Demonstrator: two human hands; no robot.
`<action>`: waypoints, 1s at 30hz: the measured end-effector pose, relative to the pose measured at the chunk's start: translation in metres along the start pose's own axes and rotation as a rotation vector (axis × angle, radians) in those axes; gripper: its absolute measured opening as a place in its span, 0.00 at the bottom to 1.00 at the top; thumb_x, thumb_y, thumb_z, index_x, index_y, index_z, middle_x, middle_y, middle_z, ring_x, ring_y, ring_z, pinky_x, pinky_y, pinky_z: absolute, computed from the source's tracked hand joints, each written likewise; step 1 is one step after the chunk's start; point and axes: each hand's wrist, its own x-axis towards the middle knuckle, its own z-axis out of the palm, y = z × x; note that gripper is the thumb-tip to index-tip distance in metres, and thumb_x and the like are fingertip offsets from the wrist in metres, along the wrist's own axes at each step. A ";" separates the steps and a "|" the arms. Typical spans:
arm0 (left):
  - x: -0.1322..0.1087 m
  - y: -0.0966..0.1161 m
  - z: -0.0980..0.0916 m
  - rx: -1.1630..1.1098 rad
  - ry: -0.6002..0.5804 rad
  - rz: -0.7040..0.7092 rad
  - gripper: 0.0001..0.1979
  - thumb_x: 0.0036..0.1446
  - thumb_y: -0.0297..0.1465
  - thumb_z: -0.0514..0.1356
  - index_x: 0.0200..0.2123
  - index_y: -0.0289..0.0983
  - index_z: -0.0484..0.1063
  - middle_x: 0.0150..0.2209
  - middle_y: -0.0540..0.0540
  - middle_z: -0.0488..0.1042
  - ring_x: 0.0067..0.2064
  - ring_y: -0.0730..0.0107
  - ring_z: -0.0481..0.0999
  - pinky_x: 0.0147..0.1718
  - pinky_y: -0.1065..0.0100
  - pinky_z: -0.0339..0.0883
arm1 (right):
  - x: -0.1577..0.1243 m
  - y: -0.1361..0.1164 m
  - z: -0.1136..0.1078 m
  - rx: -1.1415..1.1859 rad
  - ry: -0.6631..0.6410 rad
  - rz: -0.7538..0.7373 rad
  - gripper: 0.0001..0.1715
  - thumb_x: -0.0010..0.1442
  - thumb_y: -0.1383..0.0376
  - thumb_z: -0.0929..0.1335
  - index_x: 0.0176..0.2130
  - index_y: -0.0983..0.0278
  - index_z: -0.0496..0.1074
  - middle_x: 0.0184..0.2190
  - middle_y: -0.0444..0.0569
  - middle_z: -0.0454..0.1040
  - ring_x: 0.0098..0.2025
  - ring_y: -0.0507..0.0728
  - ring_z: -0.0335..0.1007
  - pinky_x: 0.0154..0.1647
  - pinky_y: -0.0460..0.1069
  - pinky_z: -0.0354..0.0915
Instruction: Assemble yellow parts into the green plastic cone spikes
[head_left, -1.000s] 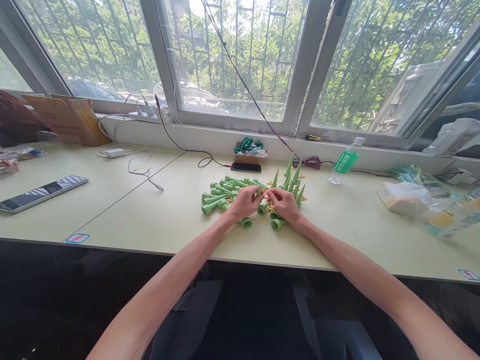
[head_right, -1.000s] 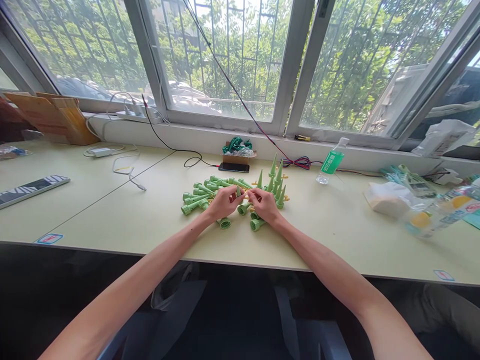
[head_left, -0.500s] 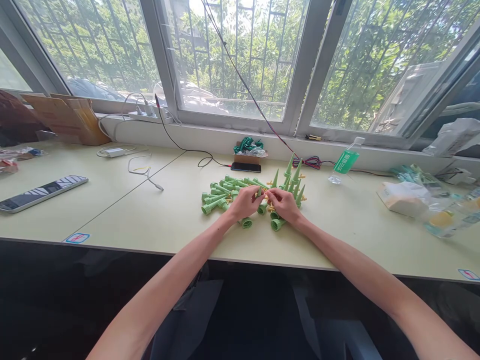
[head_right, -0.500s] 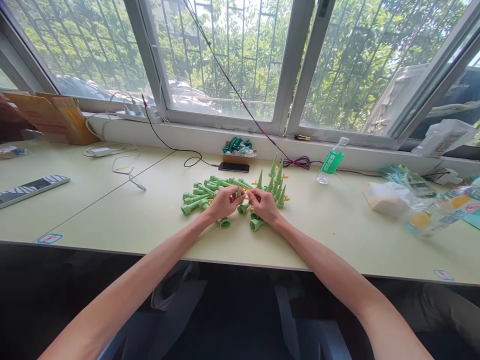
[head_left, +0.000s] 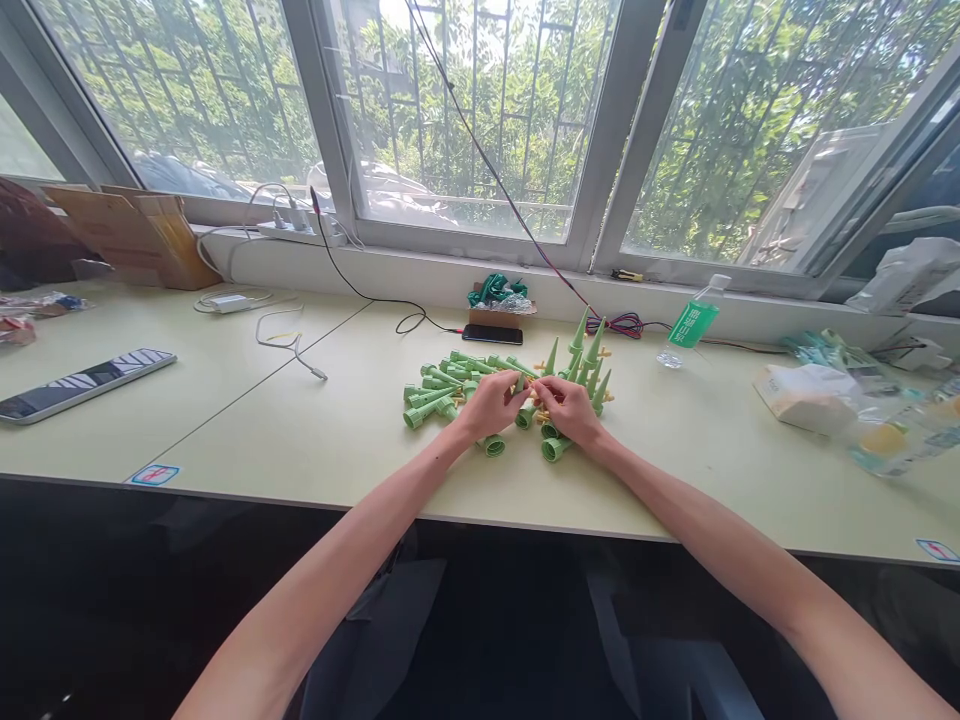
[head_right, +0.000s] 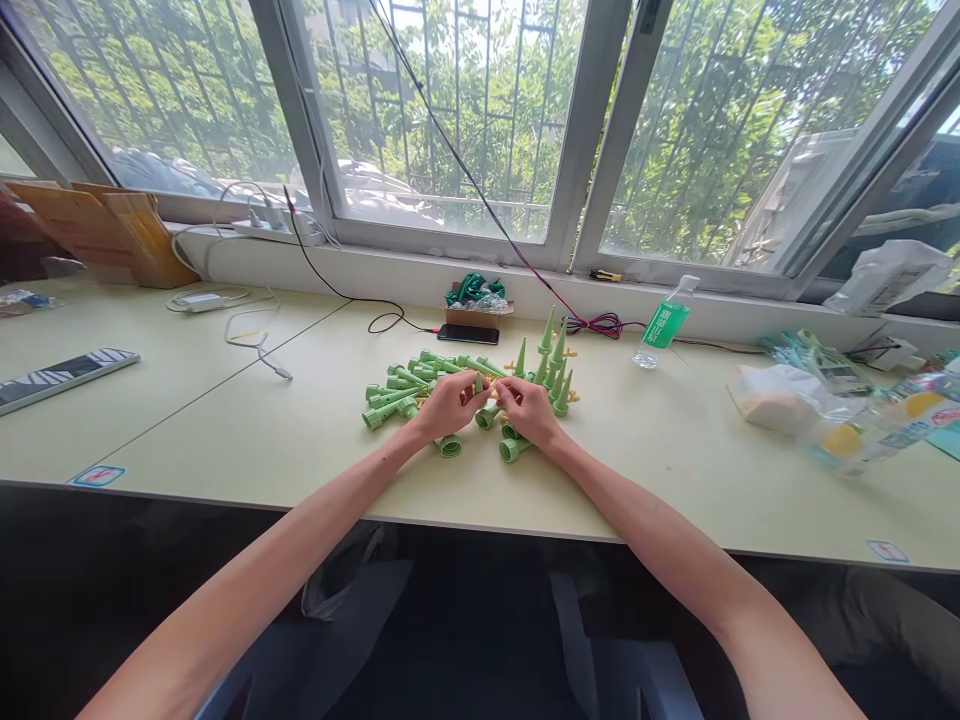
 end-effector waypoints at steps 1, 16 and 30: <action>0.000 0.000 0.000 0.001 0.007 -0.004 0.10 0.61 0.32 0.56 0.28 0.36 0.66 0.27 0.49 0.70 0.25 0.74 0.64 0.26 0.70 0.61 | 0.000 -0.001 0.000 -0.012 0.008 -0.004 0.18 0.64 0.54 0.64 0.36 0.64 0.75 0.27 0.48 0.76 0.27 0.54 0.71 0.29 0.48 0.67; 0.000 0.001 0.000 0.002 0.010 -0.009 0.10 0.61 0.31 0.57 0.27 0.36 0.66 0.26 0.49 0.70 0.25 0.74 0.64 0.26 0.69 0.61 | -0.001 -0.001 0.000 -0.013 0.008 -0.012 0.17 0.64 0.55 0.64 0.37 0.63 0.75 0.29 0.48 0.76 0.29 0.54 0.71 0.30 0.48 0.66; -0.001 0.001 -0.001 0.000 -0.026 -0.012 0.09 0.61 0.33 0.56 0.30 0.36 0.69 0.27 0.49 0.70 0.26 0.73 0.65 0.26 0.70 0.62 | -0.001 -0.003 0.001 0.028 -0.016 -0.007 0.16 0.63 0.56 0.64 0.37 0.64 0.75 0.28 0.48 0.76 0.29 0.55 0.73 0.31 0.48 0.68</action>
